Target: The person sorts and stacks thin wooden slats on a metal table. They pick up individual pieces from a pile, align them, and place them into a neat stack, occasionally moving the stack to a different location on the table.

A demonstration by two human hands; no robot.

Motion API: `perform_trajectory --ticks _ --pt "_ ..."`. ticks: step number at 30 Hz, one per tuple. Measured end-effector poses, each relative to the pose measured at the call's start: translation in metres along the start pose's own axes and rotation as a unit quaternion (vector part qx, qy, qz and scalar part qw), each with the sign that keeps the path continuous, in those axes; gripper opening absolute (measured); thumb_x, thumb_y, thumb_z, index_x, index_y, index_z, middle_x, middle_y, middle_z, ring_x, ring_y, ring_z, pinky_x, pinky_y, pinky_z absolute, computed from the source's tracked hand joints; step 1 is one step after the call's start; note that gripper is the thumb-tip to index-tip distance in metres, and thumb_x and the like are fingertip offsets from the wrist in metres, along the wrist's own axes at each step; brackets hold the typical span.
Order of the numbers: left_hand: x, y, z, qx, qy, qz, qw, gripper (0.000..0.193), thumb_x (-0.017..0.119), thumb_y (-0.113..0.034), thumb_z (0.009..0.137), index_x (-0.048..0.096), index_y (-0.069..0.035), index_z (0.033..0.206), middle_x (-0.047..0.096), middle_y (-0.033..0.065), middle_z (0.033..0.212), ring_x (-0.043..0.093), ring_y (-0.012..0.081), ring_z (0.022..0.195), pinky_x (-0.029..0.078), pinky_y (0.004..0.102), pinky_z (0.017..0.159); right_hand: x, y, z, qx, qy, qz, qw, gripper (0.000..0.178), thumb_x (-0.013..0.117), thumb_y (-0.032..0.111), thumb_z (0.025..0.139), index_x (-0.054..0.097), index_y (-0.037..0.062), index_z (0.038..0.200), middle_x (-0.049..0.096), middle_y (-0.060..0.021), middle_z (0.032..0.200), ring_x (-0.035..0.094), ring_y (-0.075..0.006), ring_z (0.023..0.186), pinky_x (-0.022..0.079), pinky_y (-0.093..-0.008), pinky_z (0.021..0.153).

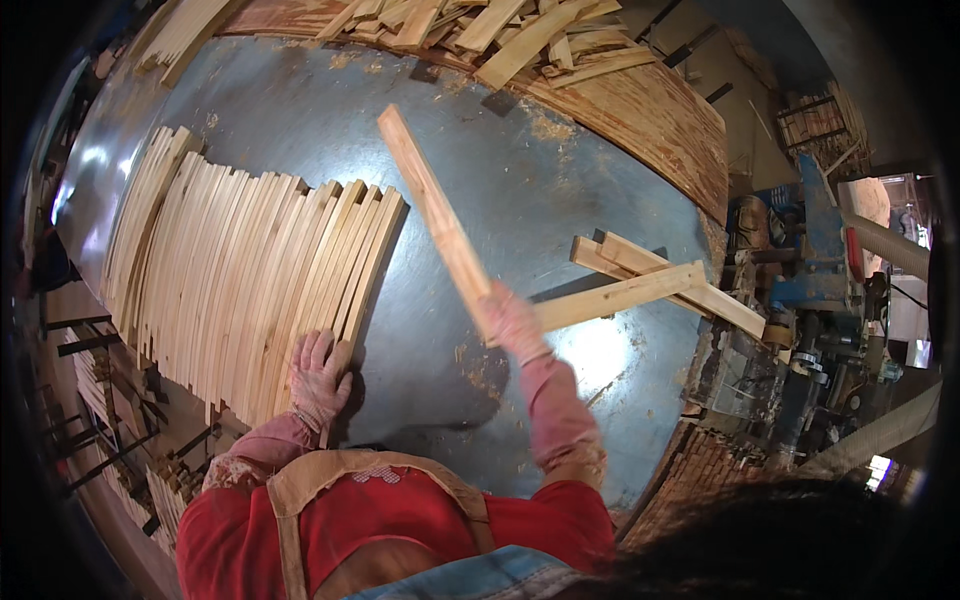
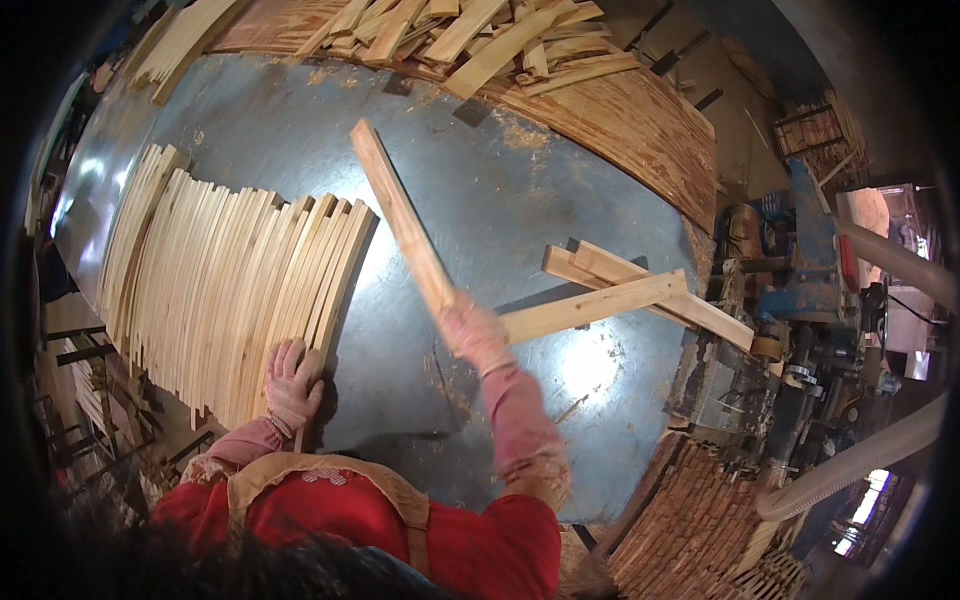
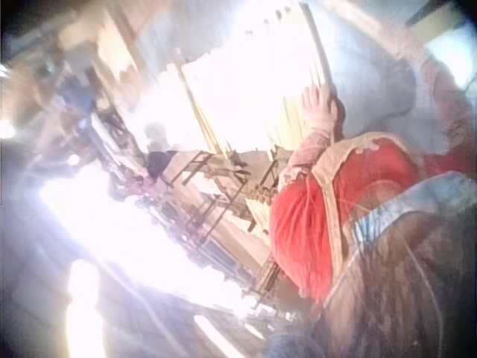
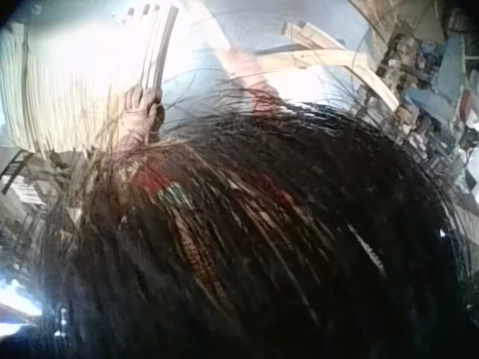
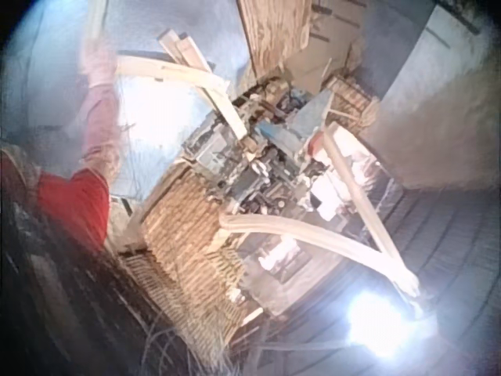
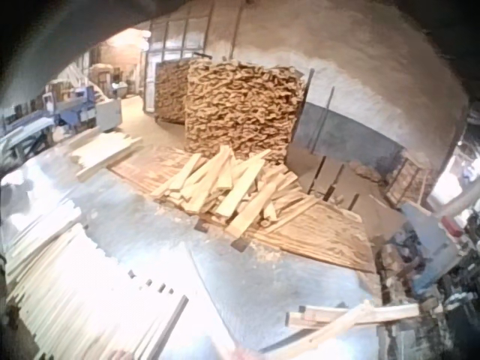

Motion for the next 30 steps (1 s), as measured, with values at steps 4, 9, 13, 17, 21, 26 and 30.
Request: perform_trajectory --ticks 4,9,13,17,21,26,30 --pt "0.023 0.02 -0.025 0.016 -0.001 0.016 1.0 0.07 0.082 -0.038 0.082 0.061 -0.009 0.143 0.049 0.0191 0.155 0.043 0.044 0.147 0.029 0.0612 0.126 0.1 0.083 -0.093 0.044 0.104 -0.067 0.991 0.045 0.064 0.037 0.099 0.059 0.0067 0.131 0.076 -0.0235 0.098 0.073 -0.0499 0.087 0.059 -0.0602 0.076" --pt "0.041 0.03 -0.033 0.009 -0.015 0.016 1.0 0.081 0.085 -0.043 0.077 0.058 -0.011 0.147 0.047 0.0165 0.16 0.04 0.0424 0.151 0.027 0.061 0.128 0.211 0.145 -0.144 -0.268 0.159 -0.079 0.947 0.036 0.067 0.036 0.089 0.072 0.0056 0.108 0.074 -0.0173 0.1 0.07 -0.0369 0.098 0.053 -0.0538 0.092" --pt "0.041 0.03 -0.032 0.003 -0.013 0.027 1.0 0.08 0.085 -0.035 0.074 0.058 -0.011 0.146 0.047 0.0164 0.16 0.04 0.0413 0.151 0.026 0.0598 0.129 0.039 0.084 -0.068 -0.087 -0.3 -0.238 0.92 0.052 0.084 0.035 0.078 0.066 0.0049 0.117 0.066 -0.0199 0.124 0.059 -0.0411 0.12 0.044 -0.0605 0.106" --pt "0.039 0.028 -0.029 0.012 0.008 0.043 0.999 0.075 0.082 -0.04 0.081 0.059 -0.011 0.147 0.046 0.0177 0.16 0.037 0.0406 0.153 0.021 0.0582 0.131 0.004 -0.012 -0.045 0.161 -0.333 -0.241 0.897 0.092 0.087 0.032 0.079 0.042 0.0047 0.154 0.048 -0.0224 0.152 0.039 -0.0414 0.148 0.037 -0.0561 0.121" --pt "0.036 0.032 -0.034 -0.005 0.019 0.028 0.999 0.077 0.08 -0.048 0.085 0.059 -0.009 0.148 0.044 0.0198 0.163 0.034 0.0409 0.155 0.02 0.0588 0.131 0.014 0.007 -0.054 0.176 -0.342 0.019 0.923 0.095 0.077 0.012 0.086 0.025 0.0026 0.165 0.037 -0.0225 0.164 0.038 -0.041 0.152 0.031 -0.0442 0.128" --pt "0.024 0.026 -0.03 0.049 -0.002 0.022 0.999 0.082 0.08 -0.055 0.083 0.058 -0.008 0.148 0.045 0.0222 0.159 0.035 0.0425 0.153 0.018 0.0605 0.131 0.145 0.084 -0.086 0.061 -0.16 0.198 0.965 0.093 0.062 0.01 0.095 0.01 0.0033 0.172 0.038 -0.0291 0.168 0.041 -0.0394 0.154 0.038 -0.0438 0.126" --pt "0.016 0.02 -0.021 -0.016 0.102 0.024 0.994 0.089 0.081 -0.058 0.079 0.057 -0.008 0.149 0.046 0.0231 0.158 0.035 0.0435 0.153 0.017 0.0611 0.131 0.184 0.127 -0.072 -0.091 0.008 0.069 0.993 0.08 0.067 0.023 0.095 0.036 0.0148 0.168 0.054 -0.0275 0.157 0.054 -0.0453 0.144 0.044 -0.0501 0.121"
Point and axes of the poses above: each hand's wrist, its own z-axis towards the middle knuckle, its own x-axis out of the palm, y = z × x, the point moved 6 cm from there along z, towards the middle knuckle
